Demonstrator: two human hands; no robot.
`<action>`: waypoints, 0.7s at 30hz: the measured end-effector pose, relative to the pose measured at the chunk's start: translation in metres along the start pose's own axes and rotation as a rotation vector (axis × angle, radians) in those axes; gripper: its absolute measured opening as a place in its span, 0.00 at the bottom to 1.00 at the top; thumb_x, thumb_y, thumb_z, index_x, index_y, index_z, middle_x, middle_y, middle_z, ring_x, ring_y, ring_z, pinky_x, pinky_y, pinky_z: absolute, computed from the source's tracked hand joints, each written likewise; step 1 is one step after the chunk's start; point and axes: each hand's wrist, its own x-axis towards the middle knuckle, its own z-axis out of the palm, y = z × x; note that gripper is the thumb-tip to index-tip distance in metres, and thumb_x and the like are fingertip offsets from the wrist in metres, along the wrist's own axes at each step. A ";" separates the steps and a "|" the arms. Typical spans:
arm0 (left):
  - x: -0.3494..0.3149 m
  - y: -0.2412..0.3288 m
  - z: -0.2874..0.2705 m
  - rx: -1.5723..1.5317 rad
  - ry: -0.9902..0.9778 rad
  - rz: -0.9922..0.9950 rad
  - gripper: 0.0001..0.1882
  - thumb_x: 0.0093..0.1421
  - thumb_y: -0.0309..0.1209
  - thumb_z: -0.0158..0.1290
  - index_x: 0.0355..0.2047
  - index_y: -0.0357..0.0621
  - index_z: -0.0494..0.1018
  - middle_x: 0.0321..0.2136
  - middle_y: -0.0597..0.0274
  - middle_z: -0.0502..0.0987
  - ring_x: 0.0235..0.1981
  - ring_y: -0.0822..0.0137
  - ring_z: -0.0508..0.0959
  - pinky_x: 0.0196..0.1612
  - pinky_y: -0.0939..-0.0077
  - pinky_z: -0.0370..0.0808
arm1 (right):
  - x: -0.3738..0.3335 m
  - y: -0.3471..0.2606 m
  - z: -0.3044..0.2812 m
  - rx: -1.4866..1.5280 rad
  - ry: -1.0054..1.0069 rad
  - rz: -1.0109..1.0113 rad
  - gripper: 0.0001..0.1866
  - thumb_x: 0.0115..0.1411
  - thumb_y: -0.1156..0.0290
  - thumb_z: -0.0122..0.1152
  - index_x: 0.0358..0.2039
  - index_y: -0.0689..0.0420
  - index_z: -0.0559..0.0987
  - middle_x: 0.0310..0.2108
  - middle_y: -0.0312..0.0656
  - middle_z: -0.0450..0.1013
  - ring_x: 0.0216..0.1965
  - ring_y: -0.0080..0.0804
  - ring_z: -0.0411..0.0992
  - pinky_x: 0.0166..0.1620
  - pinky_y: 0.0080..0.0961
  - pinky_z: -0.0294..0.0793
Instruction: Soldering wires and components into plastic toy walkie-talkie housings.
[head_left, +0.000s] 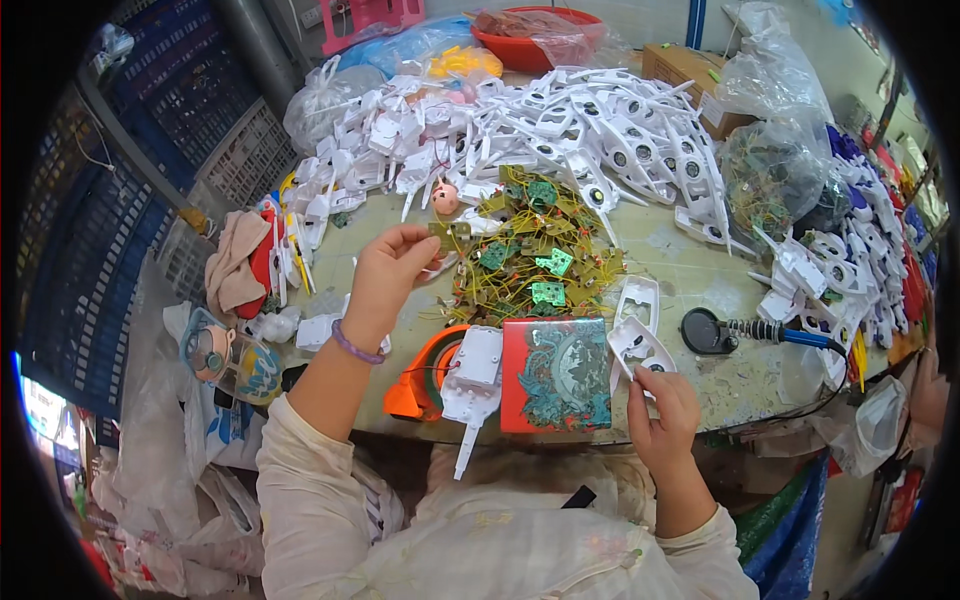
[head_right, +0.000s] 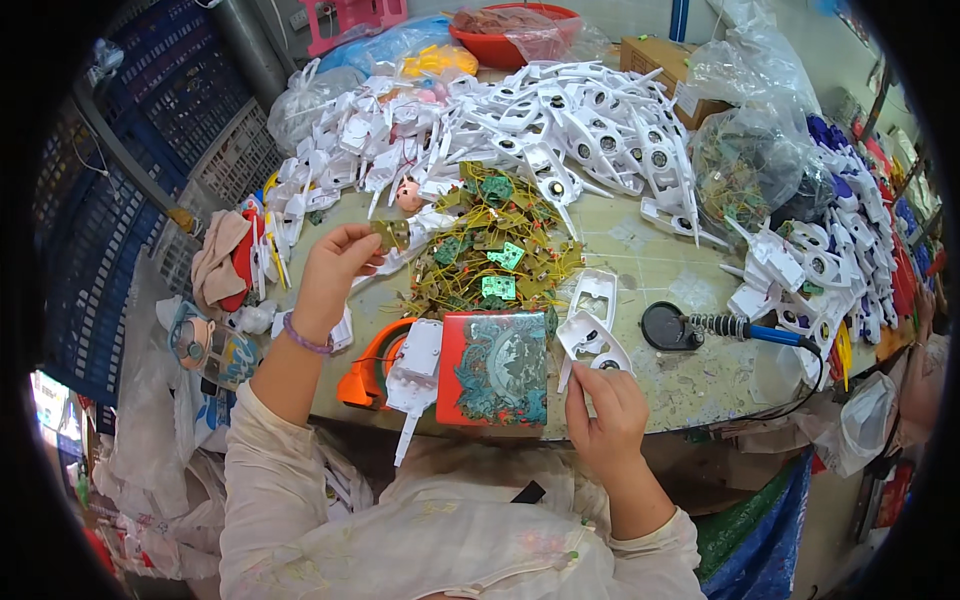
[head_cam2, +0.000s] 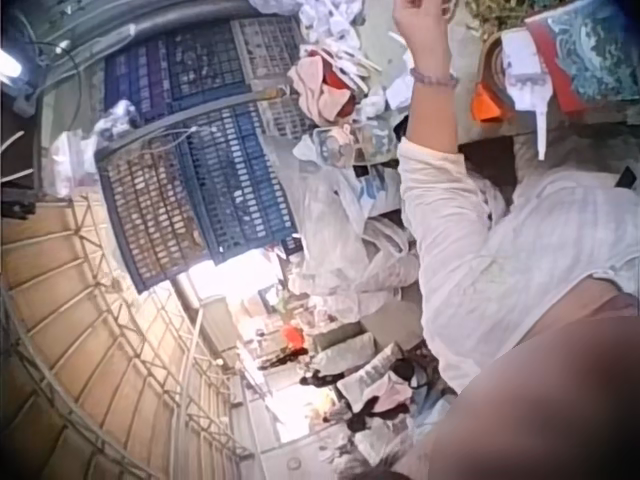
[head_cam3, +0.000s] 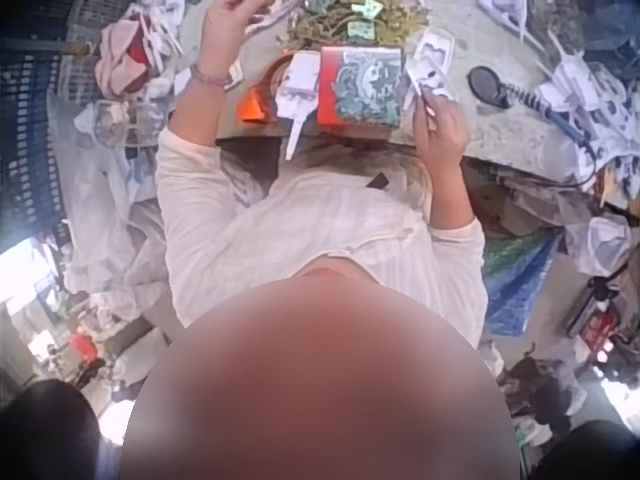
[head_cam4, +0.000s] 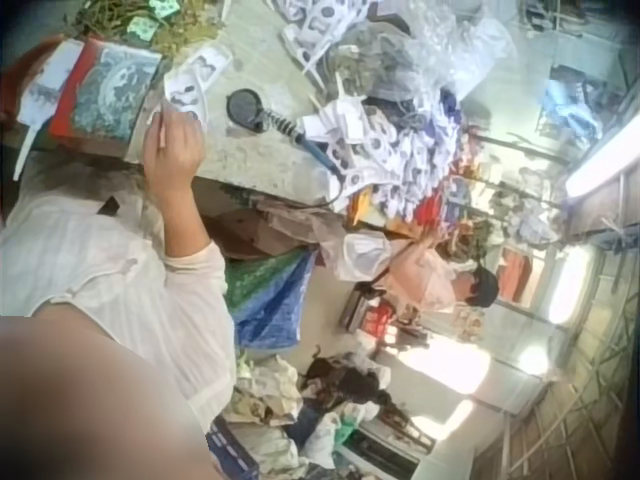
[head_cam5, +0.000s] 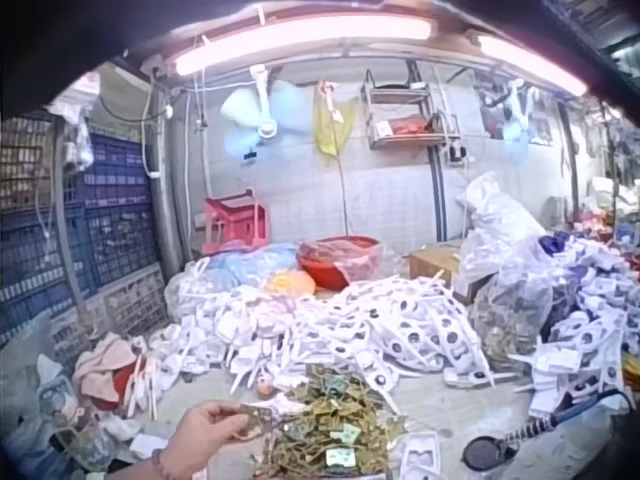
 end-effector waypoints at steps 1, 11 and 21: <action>-0.003 0.009 -0.001 -0.210 -0.084 -0.185 0.10 0.60 0.34 0.54 0.37 0.40 0.73 0.32 0.62 0.80 0.30 0.72 0.79 0.32 0.78 0.74 | 0.005 -0.003 0.001 0.039 0.014 -0.020 0.12 0.47 0.83 0.63 0.35 0.62 0.78 0.26 0.44 0.74 0.26 0.41 0.72 0.29 0.31 0.69; -0.058 0.052 0.028 -0.163 -0.236 0.074 0.08 0.56 0.23 0.57 0.36 0.38 0.72 0.35 0.60 0.80 0.32 0.70 0.80 0.36 0.76 0.77 | 0.054 -0.036 0.011 0.444 -0.074 0.210 0.11 0.53 0.79 0.64 0.38 0.62 0.78 0.27 0.39 0.75 0.28 0.25 0.72 0.31 0.22 0.70; -0.069 0.064 0.022 0.417 -0.236 1.070 0.13 0.45 0.23 0.61 0.32 0.45 0.73 0.39 0.60 0.79 0.34 0.61 0.79 0.32 0.71 0.76 | 0.093 -0.038 0.018 1.069 -0.727 0.659 0.15 0.57 0.72 0.64 0.45 0.60 0.78 0.24 0.26 0.71 0.25 0.08 0.63 0.26 0.10 0.60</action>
